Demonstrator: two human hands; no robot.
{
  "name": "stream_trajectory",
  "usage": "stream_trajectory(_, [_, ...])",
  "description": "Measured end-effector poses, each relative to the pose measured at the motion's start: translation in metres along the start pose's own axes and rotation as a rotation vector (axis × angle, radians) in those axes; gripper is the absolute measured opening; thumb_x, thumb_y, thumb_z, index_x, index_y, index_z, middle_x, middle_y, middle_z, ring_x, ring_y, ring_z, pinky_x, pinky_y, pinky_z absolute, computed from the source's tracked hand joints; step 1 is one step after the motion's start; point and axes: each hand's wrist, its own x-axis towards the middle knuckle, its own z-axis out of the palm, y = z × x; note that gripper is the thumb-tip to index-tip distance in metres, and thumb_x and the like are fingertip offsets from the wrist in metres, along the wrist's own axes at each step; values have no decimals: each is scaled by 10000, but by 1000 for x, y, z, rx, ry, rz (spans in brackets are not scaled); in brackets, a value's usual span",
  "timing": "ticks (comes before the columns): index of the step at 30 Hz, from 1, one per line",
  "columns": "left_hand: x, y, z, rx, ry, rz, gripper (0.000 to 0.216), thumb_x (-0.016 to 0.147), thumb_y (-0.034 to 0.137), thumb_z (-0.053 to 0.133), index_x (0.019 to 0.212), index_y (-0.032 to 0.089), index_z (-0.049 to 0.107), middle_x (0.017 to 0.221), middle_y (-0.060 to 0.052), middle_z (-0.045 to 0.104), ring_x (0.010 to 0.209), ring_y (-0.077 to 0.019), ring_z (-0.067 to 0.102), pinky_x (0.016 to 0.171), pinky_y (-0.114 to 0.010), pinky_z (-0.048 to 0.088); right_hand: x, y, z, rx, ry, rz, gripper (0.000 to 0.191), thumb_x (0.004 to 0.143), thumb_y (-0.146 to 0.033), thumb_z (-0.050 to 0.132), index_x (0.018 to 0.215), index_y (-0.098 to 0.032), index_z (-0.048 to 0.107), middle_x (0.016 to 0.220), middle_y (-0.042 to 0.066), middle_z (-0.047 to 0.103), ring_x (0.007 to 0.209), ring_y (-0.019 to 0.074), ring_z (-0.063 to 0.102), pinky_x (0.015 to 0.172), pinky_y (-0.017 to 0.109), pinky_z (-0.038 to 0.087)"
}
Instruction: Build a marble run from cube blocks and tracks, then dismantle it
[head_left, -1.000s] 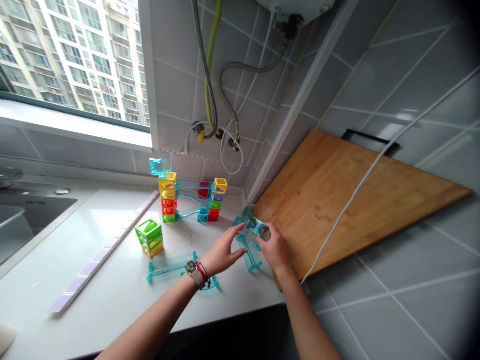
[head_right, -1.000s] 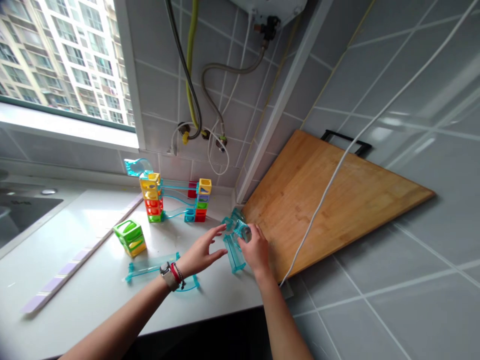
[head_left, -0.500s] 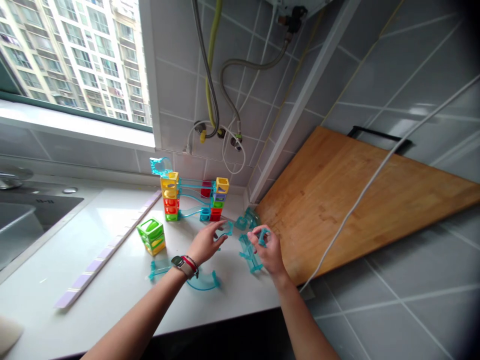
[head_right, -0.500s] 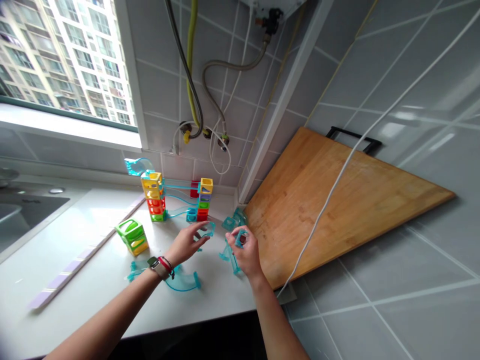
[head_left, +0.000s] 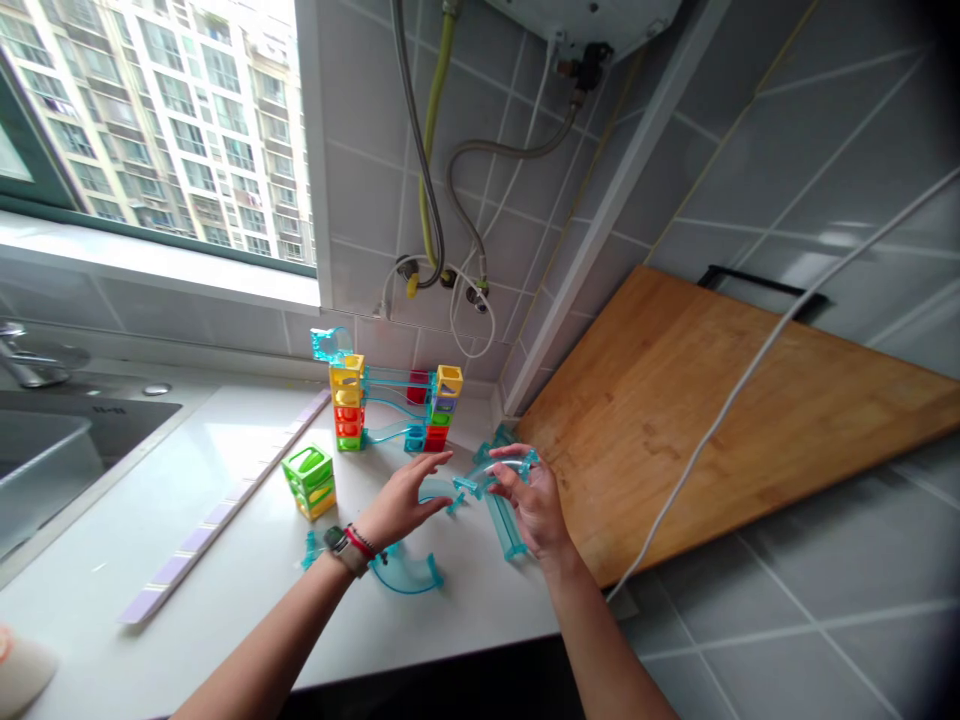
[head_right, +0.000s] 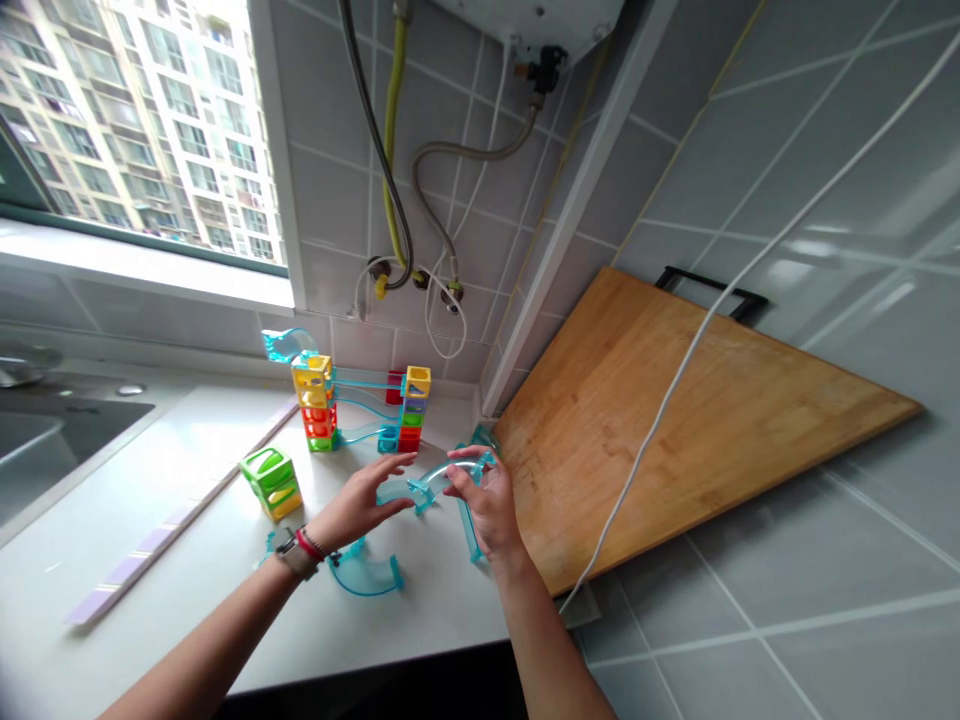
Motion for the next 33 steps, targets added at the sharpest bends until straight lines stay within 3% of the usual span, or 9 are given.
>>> stream_trajectory(2, [-15,24,-13,-206,116,8,572,944,372,684,1484,291,513,1411,-114,633,1101,-230,709,912,-397,631,3,4,10,-28,26,-4,343,748,-411,890,938,-219,680,915,9,701,731,144,680,614,253,594])
stream_trajectory(5, [-30,50,-23,-250,238,-47,328,939,408,695,1220,241,717,1153,-97,742,948,-224,740,729,-326,667,8,12,30,-50,43,10,401,725,-465,900,889,-215,633,726,-36,640,594,130,643,505,226,541])
stream_trajectory(9, [-33,53,-32,-476,370,-285,334,897,479,732,1034,176,758,943,-87,771,857,-245,759,685,-359,687,13,12,52,-107,-124,27,404,726,-486,894,894,-212,650,707,-38,638,486,89,548,395,186,394])
stream_trajectory(14, [-32,49,-49,-1051,195,-547,327,848,440,802,964,149,706,888,-80,764,764,-190,753,630,-283,653,18,5,64,-33,-536,61,514,756,-464,868,1210,-282,709,1193,50,721,653,116,613,477,211,451])
stream_trajectory(17, [-30,50,-59,-1207,94,-610,278,845,386,815,942,157,690,908,-85,768,713,-148,735,603,-235,630,26,8,72,26,-629,72,595,733,-432,886,1282,-307,692,1261,52,719,711,135,639,523,224,467])
stream_trajectory(20, [-27,47,-72,-1147,100,-612,327,867,421,790,1027,148,706,1008,-127,777,798,-189,768,625,-259,643,40,10,86,39,-624,42,514,754,-413,875,1227,-280,724,1180,47,753,672,116,615,551,228,467])
stream_trajectory(24, [-24,40,-99,-852,361,-517,462,882,475,760,1209,156,692,1129,-139,771,895,-225,782,702,-312,658,68,4,109,-7,-591,-3,481,767,-436,862,1195,-256,738,1144,50,766,673,117,608,539,221,460])
stream_trajectory(29, [-23,35,-139,-524,561,-361,523,859,523,758,1203,135,695,1082,-140,785,876,-248,783,721,-360,660,103,-10,128,-34,-569,-14,523,732,-465,879,1191,-258,737,1195,46,766,633,108,614,518,222,477])
stream_trajectory(33, [-15,24,-169,-219,719,-254,436,873,484,745,1155,153,721,1040,-124,789,876,-261,779,731,-388,660,133,-10,141,-28,-571,-4,531,739,-479,873,1201,-262,728,1252,49,757,785,151,705,615,243,549])
